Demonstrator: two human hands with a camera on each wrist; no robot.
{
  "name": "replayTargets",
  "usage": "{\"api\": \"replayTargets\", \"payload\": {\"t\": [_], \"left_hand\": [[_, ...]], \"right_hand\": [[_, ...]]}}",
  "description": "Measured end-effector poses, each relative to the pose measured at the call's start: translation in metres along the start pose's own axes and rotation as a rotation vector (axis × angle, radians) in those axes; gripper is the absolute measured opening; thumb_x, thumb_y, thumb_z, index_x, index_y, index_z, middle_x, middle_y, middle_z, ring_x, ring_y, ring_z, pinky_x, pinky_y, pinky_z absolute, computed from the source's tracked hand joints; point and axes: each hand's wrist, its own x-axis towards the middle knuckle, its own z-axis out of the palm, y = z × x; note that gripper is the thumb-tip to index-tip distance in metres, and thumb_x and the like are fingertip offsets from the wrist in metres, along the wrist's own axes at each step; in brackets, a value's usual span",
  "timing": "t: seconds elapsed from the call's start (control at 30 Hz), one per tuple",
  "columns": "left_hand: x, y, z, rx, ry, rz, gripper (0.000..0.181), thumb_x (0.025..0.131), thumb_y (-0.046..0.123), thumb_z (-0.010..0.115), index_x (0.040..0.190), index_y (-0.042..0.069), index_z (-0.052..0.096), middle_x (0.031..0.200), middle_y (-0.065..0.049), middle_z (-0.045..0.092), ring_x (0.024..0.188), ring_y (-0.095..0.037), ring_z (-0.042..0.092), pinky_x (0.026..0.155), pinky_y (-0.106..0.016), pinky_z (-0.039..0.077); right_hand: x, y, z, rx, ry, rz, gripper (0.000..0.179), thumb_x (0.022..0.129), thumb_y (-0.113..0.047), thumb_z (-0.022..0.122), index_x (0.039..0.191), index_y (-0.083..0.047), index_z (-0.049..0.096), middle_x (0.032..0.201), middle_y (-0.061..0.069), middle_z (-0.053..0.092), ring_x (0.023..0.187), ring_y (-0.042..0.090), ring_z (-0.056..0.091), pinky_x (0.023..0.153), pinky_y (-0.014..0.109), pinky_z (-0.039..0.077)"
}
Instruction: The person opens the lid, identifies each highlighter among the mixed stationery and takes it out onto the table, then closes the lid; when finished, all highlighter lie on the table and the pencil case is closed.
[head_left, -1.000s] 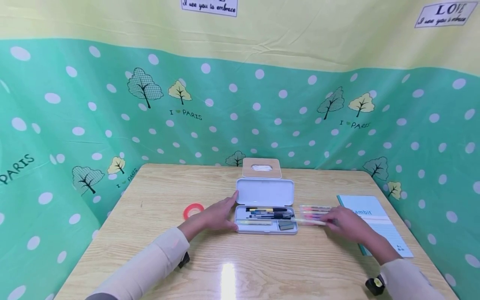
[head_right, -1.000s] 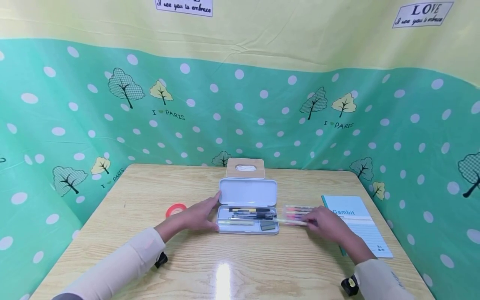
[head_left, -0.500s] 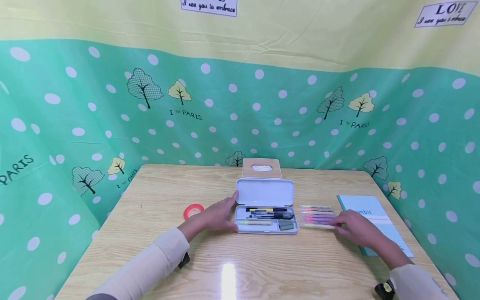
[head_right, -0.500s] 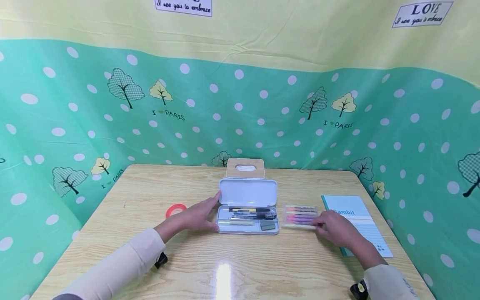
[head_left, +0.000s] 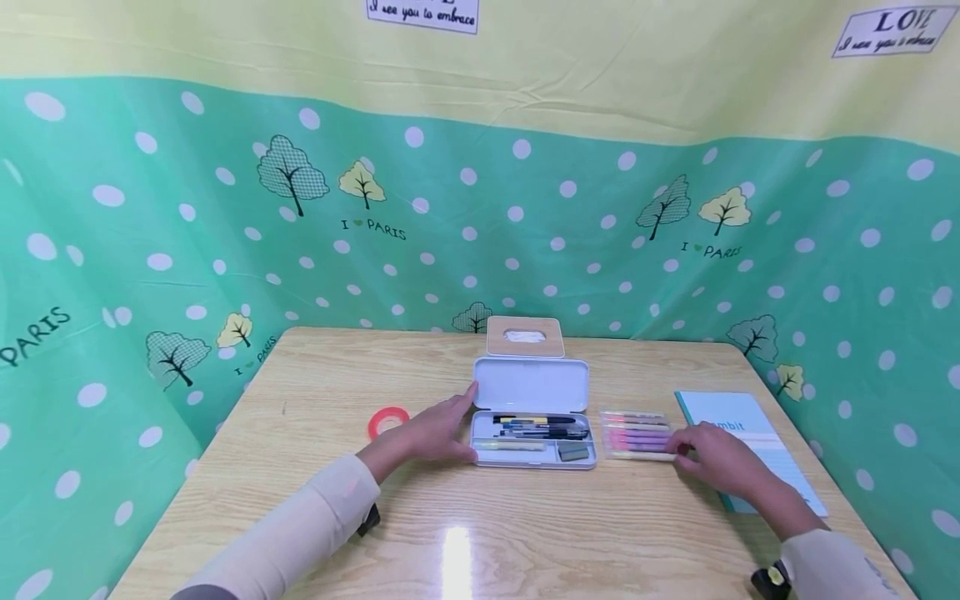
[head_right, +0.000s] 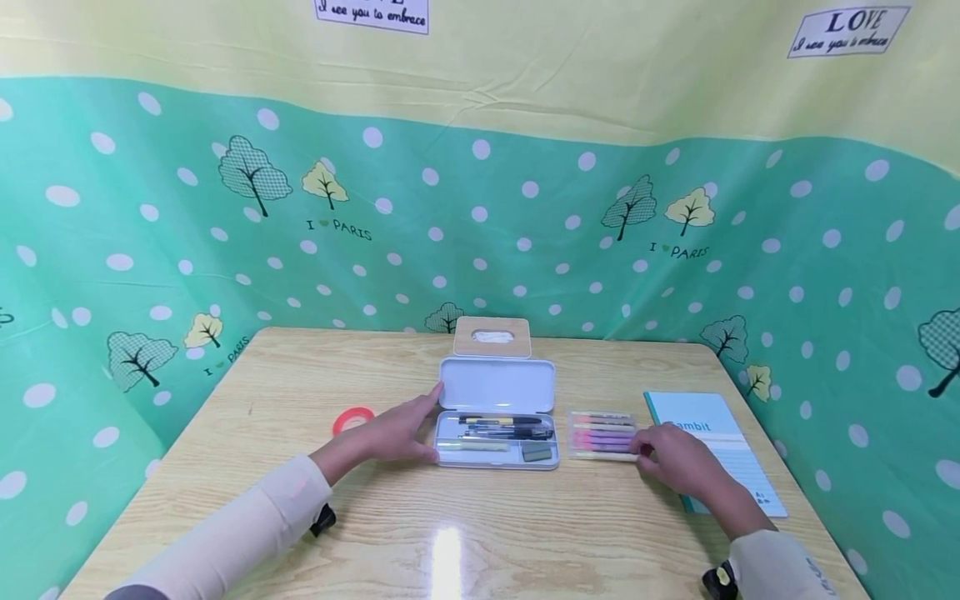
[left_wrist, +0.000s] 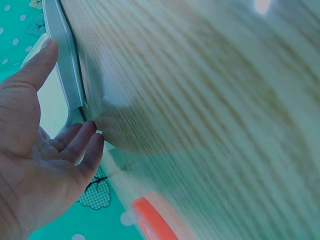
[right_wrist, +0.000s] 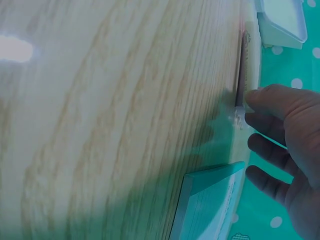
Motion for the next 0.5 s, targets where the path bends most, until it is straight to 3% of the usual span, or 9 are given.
{"api": "replayTargets", "payload": {"t": [0.27,0.5], "left_hand": [[0.0001,0.0015,-0.0003,-0.011,-0.001,-0.014,0.123,0.084,0.051,0.080,0.165,0.019,-0.007,0.173,-0.006,0.014,0.158,-0.027,0.021,0.128,-0.045,0.028],[-0.0003,0.0015,-0.0004,-0.013,-0.005,-0.012,0.123,0.084,0.052,0.080,0.165,0.017,-0.007,0.173,-0.008,0.014,0.158,-0.029,0.022,0.128,-0.045,0.027]], "right_hand": [[0.0027,0.0016,0.0035,-0.050,0.010,0.017,0.009,0.086,-0.019,0.080,0.090,-0.020,0.072,0.078,-0.009,0.062,0.073,0.011,0.049,0.067,0.032,0.050],[0.0053,0.0030,0.0068,-0.053,0.014,0.044,0.009,0.086,-0.018,0.080,0.090,-0.018,0.072,0.079,-0.008,0.063,0.073,0.012,0.050,0.068,0.033,0.052]]}}
